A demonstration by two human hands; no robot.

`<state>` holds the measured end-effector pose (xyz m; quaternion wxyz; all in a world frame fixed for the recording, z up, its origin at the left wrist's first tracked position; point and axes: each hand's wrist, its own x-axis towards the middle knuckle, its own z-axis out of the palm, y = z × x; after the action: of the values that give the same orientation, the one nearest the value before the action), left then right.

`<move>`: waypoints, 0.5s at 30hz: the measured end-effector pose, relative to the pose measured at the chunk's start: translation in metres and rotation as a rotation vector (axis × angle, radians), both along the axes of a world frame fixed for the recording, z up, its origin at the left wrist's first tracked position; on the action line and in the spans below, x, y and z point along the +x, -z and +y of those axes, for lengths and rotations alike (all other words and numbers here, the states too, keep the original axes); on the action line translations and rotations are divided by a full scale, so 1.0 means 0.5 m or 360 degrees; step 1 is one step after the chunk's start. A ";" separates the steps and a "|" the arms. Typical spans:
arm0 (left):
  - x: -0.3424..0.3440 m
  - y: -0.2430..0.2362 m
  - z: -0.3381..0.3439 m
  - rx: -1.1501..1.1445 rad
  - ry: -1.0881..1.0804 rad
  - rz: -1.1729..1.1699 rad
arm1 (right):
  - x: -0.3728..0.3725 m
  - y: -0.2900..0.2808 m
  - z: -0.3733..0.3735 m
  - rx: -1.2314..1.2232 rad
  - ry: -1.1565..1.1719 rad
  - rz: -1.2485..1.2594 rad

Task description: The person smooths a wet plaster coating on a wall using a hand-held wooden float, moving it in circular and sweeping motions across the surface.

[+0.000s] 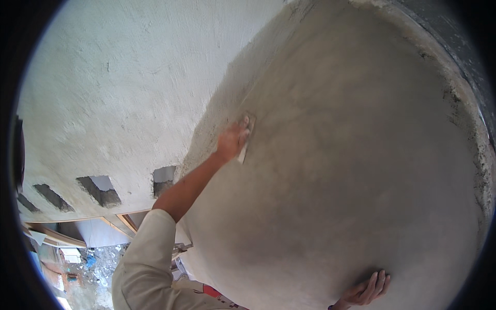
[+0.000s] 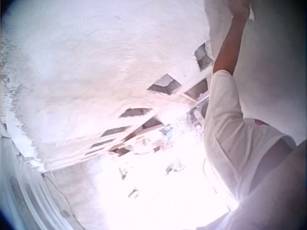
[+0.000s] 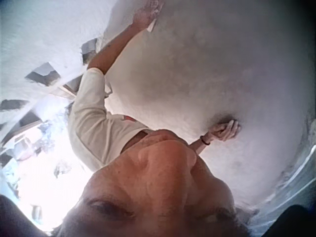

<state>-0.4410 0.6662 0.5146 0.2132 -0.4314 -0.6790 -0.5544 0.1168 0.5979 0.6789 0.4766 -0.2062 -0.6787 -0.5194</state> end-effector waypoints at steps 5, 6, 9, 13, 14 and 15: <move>0.102 -0.238 -0.048 0.0212 0.0153 0.0374 | 0.009 0.012 0.018 -0.0024 -0.0030 -0.0007; 0.108 -0.316 -0.041 0.0364 0.0076 0.0575 | 0.004 -0.002 0.000 -0.0001 0.0007 -0.0035; 0.071 -0.539 0.046 0.0631 0.0043 0.0684 | 0.008 -0.005 -0.002 0.0017 0.0007 -0.0050; -0.048 -0.840 -0.003 0.0286 -0.0112 0.0663 | 0.001 0.009 0.012 -0.0022 -0.0054 -0.0040; -0.089 -0.884 -0.018 0.0503 -0.0141 0.0553 | -0.022 0.002 0.006 -0.0024 -0.0160 0.0018; -0.087 -0.884 -0.020 0.0469 -0.0125 0.0510 | -0.050 -0.012 -0.007 -0.0030 -0.0224 0.0072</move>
<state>-0.4848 0.6562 0.9568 0.4005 -0.4514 -0.5643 -0.5634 0.0917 0.5945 0.6846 0.5252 -0.1741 -0.6853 -0.4735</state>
